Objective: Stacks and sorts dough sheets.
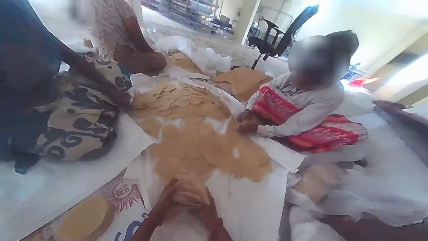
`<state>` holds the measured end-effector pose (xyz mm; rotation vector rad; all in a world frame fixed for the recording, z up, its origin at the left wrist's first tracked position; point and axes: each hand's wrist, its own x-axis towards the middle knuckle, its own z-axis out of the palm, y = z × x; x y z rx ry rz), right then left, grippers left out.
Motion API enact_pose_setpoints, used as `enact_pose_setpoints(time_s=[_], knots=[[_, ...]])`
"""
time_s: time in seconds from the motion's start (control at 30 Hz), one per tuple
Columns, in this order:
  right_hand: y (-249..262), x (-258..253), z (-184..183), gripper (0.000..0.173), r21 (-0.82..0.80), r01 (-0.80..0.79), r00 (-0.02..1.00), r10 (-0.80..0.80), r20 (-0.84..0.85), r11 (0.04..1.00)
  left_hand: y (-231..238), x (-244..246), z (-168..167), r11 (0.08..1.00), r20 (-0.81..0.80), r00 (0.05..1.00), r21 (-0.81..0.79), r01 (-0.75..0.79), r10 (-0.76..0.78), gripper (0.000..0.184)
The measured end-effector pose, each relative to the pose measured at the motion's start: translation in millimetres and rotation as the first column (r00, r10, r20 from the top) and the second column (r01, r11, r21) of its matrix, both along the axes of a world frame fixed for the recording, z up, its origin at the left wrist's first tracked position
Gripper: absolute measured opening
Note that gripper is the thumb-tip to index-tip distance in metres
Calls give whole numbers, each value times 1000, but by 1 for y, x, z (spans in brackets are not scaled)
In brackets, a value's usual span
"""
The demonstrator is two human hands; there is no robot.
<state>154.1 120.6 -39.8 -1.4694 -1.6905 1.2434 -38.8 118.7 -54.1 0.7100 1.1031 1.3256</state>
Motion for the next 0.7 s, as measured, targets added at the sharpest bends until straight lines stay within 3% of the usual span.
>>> enact_pose_setpoints(time_s=[0.07,0.13,0.2,0.27,0.33,0.5,0.63,0.7], knots=[[-4,3,-1,92,51,130,983,-122,-141,990,0,-8,15,989,-30,1000,149,6,-2,54],[-12,5,-2,87,97,117,971,-94,-222,988,4,-20,20,963,-139,989,253,92,-58,70],[-12,6,-13,102,104,-11,982,30,-185,995,3,-18,16,991,-252,965,85,99,-75,63],[-6,6,-24,128,180,-147,972,176,-157,973,3,-3,8,987,-232,967,-139,75,-107,52],[-3,5,-25,134,217,-176,972,204,-116,960,5,3,-7,982,-208,964,-122,143,-166,52],[2,-1,-12,96,-49,67,998,-66,21,997,4,0,3,975,-140,968,-108,196,-210,33],[2,-6,-11,91,-123,148,987,-155,-52,981,9,-5,6,1000,-11,1000,-24,16,-16,46],[-1,-7,-12,87,-137,145,988,-151,-39,980,19,-12,7,995,-84,995,81,-51,58,42]])
